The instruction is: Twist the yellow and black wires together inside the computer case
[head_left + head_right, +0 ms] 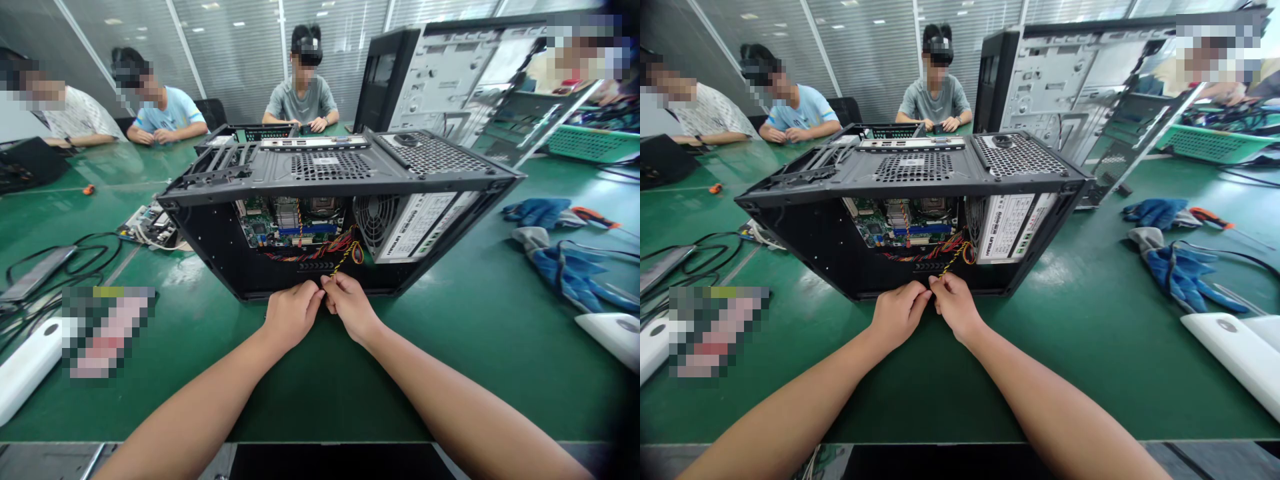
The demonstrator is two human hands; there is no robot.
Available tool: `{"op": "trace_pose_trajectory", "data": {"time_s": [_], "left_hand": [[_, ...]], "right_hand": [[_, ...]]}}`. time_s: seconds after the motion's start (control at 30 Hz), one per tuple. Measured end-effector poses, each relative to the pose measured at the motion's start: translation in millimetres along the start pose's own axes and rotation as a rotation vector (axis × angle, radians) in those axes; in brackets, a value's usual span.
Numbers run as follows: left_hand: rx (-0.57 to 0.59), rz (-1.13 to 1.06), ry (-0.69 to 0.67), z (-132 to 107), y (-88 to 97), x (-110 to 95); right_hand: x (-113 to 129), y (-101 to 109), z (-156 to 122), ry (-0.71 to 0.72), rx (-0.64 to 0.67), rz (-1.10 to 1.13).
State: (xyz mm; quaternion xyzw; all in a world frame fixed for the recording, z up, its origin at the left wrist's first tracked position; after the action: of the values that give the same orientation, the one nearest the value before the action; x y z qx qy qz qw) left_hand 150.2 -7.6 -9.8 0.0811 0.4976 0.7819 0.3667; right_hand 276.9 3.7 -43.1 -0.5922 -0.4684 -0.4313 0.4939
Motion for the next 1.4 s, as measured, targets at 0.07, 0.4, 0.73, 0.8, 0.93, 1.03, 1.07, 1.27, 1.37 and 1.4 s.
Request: {"op": "trace_pose_trajectory", "data": {"time_s": [0.07, 0.4, 0.73, 0.8, 0.93, 1.03, 1.07, 1.27, 1.37, 1.4], "left_hand": [[0.007, -0.009, -0.003, 0.4, -0.5, 0.1], [0.037, -0.056, 0.032, 0.4, -0.7, 2.6], [-0.015, -0.079, 0.000, -0.3, -0.8, 1.4], [-0.018, -0.076, 0.001, -0.5, -0.8, 1.1], [-0.004, -0.068, 0.009, -0.2, -0.6, 1.0], [0.008, -0.062, 0.025, 0.1, -0.8, 2.4], [0.006, -0.060, 0.030, 0.2, -0.8, 2.9], [0.019, -0.120, 0.071, -0.4, -1.3, 5.5], [0.044, -0.155, 0.090, -0.3, -1.8, 6.2], [0.045, -0.150, 0.090, -0.3, -1.8, 6.3]], "right_hand": [[0.3, -0.1, -0.2, 0.004, 0.003, 0.000], [1.5, -0.7, -1.4, 0.015, 0.001, -0.003], [-1.0, 2.0, 2.6, -0.047, -0.037, 0.144], [-1.6, 2.3, 3.3, -0.050, -0.034, 0.133], [-0.4, 3.0, 4.1, -0.057, -0.019, 0.117], [2.9, 2.7, 4.2, -0.068, 0.021, 0.112], [4.1, 2.9, 4.2, -0.074, 0.029, 0.105], [7.5, 4.1, 4.5, -0.101, 0.069, 0.082], [7.6, 4.4, 4.7, -0.095, 0.082, 0.069], [7.4, 4.4, 4.8, -0.094, 0.085, 0.065]]}}
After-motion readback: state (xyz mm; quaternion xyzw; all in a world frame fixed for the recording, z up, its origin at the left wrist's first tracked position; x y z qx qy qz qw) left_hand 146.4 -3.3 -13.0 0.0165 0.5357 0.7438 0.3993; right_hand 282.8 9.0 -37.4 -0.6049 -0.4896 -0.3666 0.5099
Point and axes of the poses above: each hand's wrist, its own z-axis towards the middle knuckle, its own y-axis out of the back of the hand, x = y × z, the point moved 5 cm from there along z, towards the middle knuckle, and after that the axes turned 4 degrees about -y, right-handed, at the moved point
